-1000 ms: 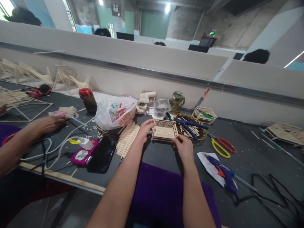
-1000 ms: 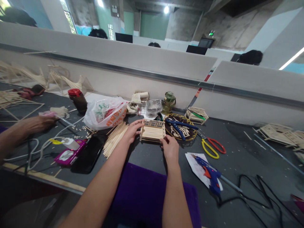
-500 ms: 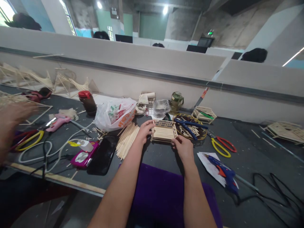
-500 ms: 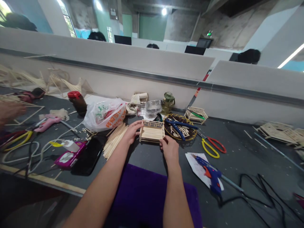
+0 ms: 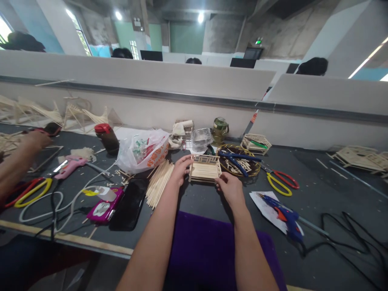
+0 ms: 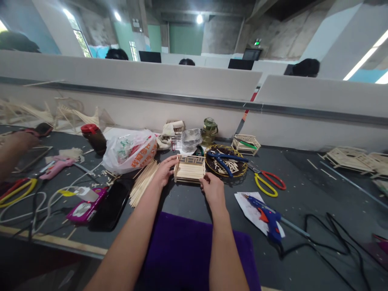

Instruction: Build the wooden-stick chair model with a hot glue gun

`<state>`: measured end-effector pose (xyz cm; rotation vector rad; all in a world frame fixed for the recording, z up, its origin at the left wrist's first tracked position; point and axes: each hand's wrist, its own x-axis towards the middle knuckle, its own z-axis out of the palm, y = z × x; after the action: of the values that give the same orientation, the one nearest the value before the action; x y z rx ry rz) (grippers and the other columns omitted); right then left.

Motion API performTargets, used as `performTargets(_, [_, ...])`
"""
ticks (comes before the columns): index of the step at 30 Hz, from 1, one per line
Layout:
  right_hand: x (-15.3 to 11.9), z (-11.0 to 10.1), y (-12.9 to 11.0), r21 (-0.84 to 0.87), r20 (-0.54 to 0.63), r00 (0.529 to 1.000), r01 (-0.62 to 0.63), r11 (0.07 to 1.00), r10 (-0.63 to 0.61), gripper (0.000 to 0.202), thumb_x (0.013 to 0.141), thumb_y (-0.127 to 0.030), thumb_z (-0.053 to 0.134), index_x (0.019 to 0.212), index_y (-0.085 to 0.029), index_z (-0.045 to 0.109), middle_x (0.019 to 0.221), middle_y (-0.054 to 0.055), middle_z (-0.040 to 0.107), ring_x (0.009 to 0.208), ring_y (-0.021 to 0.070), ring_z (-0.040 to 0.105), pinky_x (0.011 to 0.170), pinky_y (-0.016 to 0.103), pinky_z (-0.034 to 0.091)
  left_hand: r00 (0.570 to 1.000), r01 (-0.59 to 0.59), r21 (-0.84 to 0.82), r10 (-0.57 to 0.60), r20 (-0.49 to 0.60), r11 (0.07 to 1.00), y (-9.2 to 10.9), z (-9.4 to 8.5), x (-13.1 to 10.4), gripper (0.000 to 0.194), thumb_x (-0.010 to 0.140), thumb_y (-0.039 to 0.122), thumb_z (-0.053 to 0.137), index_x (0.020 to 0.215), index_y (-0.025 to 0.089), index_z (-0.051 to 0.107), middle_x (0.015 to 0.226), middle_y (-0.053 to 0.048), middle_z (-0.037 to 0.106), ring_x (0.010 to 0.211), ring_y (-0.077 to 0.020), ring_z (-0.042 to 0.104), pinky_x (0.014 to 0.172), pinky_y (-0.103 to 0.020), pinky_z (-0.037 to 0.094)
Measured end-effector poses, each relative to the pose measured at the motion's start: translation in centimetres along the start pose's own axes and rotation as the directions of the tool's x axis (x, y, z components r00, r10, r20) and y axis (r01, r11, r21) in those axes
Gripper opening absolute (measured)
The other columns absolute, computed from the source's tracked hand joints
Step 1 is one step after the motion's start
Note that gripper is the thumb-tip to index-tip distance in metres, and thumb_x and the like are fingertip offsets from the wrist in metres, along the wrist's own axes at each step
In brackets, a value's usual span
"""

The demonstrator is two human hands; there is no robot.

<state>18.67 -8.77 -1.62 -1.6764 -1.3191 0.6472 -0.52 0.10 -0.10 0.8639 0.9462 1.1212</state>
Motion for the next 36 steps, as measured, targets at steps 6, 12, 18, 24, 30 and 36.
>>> performTargets(6, [0.1, 0.1, 0.1, 0.011, 0.003, 1.0, -0.007, 1.0, 0.007, 0.016, 0.074, -0.038, 0.057, 0.071, -0.023, 0.061, 0.058, 0.0, 0.063, 0.052, 0.018, 0.062, 0.048, 0.026, 0.045, 1.0, -0.004, 0.014, 0.004, 0.01, 1.0, -0.1, -0.2, 0.1, 0.042, 0.06, 0.035, 0.078, 0.1, 0.022, 0.073, 0.103, -0.006, 0.071, 0.086, -0.016, 0.062, 0.063, -0.022, 0.044])
performTargets(12, [-0.2, 0.3, -0.5, 0.032, -0.001, 1.0, -0.018, 0.999, 0.018, 0.016, 0.073, -0.036, 0.058, 0.078, -0.022, 0.063, 0.061, 0.0, 0.065, 0.053, 0.0179, 0.062, 0.049, 0.027, 0.046, 1.0, -0.003, 0.018, 0.003, -0.021, 1.0, -0.1, -0.5, 0.3, 0.047, 0.059, 0.036, 0.08, 0.104, 0.023, 0.072, 0.106, -0.006, 0.072, 0.086, -0.0161, 0.064, 0.065, -0.023, 0.045])
performTargets(18, [-0.6, 0.5, -1.4, 0.044, 0.027, 0.999, -0.046, 0.998, 0.045, 0.014, 0.074, -0.032, 0.059, 0.082, -0.021, 0.062, 0.065, -0.001, 0.064, 0.052, 0.0155, 0.061, 0.049, 0.024, 0.045, 1.0, -0.002, -0.006, 0.002, -0.02, 1.0, -0.2, -0.8, 0.7, 0.05, 0.059, 0.036, 0.081, 0.105, 0.02, 0.071, 0.101, -0.006, 0.072, 0.078, -0.0136, 0.063, 0.061, -0.021, 0.044])
performTargets(24, [-0.6, 0.7, -1.4, 0.033, 0.028, 0.999, -0.038, 0.999, 0.037, 0.011, 0.075, -0.027, 0.059, 0.084, -0.021, 0.062, 0.067, 0.0, 0.064, 0.056, 0.0157, 0.063, 0.054, 0.025, 0.046, 1.0, -0.003, 0.029, 0.003, -0.024, 1.0, 0.1, -1.1, 0.7, 0.049, 0.064, 0.048, 0.077, 0.103, 0.019, 0.072, 0.105, -0.007, 0.071, 0.08, -0.0142, 0.063, 0.054, -0.018, 0.036])
performTargets(30, [-0.6, 1.2, -1.1, -0.019, 0.0, 1.0, -0.007, 1.0, 0.007, 0.011, 0.077, -0.026, 0.059, 0.087, -0.021, 0.063, 0.071, 0.001, 0.067, 0.063, 0.0169, 0.064, 0.059, 0.026, 0.047, 0.914, -0.273, 0.245, 0.33, -0.236, 0.93, 1.3, -1.5, 0.4, 0.041, 0.071, 0.047, 0.071, 0.098, 0.016, 0.07, 0.105, -0.01, 0.07, 0.096, -0.0209, 0.064, 0.073, -0.027, 0.047])
performTargets(36, [-0.9, 1.6, -1.5, -0.052, -0.008, 1.0, 0.002, 0.999, -0.002, 0.011, 0.078, -0.022, 0.059, 0.088, -0.021, 0.063, 0.074, 0.002, 0.068, 0.066, 0.0172, 0.064, 0.062, 0.026, 0.046, 0.678, -0.557, 0.59, 0.731, -0.084, 0.585, 2.7, 1.0, -2.4, 0.028, 0.085, 0.041, 0.06, 0.097, 0.017, 0.07, 0.097, -0.008, 0.07, 0.093, -0.0192, 0.064, 0.081, -0.029, 0.049])
